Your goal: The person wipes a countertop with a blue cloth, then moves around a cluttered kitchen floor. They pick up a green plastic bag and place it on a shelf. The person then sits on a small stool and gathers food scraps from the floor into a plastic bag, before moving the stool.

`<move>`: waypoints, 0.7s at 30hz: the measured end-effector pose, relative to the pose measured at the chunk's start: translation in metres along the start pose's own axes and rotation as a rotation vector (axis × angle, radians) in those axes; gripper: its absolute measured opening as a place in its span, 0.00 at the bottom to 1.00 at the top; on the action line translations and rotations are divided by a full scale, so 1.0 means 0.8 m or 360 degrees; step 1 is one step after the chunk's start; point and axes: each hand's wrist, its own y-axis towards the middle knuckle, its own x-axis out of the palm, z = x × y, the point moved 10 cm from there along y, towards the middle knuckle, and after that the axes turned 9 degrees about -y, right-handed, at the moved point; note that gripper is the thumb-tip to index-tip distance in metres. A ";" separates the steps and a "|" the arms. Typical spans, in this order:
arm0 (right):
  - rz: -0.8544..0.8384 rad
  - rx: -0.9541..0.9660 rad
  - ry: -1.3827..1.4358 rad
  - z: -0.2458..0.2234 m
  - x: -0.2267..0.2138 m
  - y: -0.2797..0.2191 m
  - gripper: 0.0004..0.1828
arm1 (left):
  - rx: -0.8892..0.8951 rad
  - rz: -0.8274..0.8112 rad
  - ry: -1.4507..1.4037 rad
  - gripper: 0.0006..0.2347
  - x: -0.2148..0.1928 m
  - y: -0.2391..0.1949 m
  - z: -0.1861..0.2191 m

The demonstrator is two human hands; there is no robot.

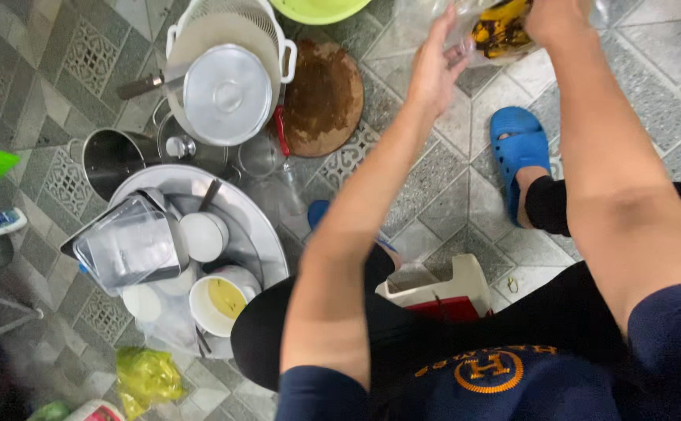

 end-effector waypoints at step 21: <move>0.0152 -0.0483 -0.0479 -0.088 -0.134 0.020 0.29 | 0.0302 0.0020 0.0215 0.37 0.008 -0.258 0.221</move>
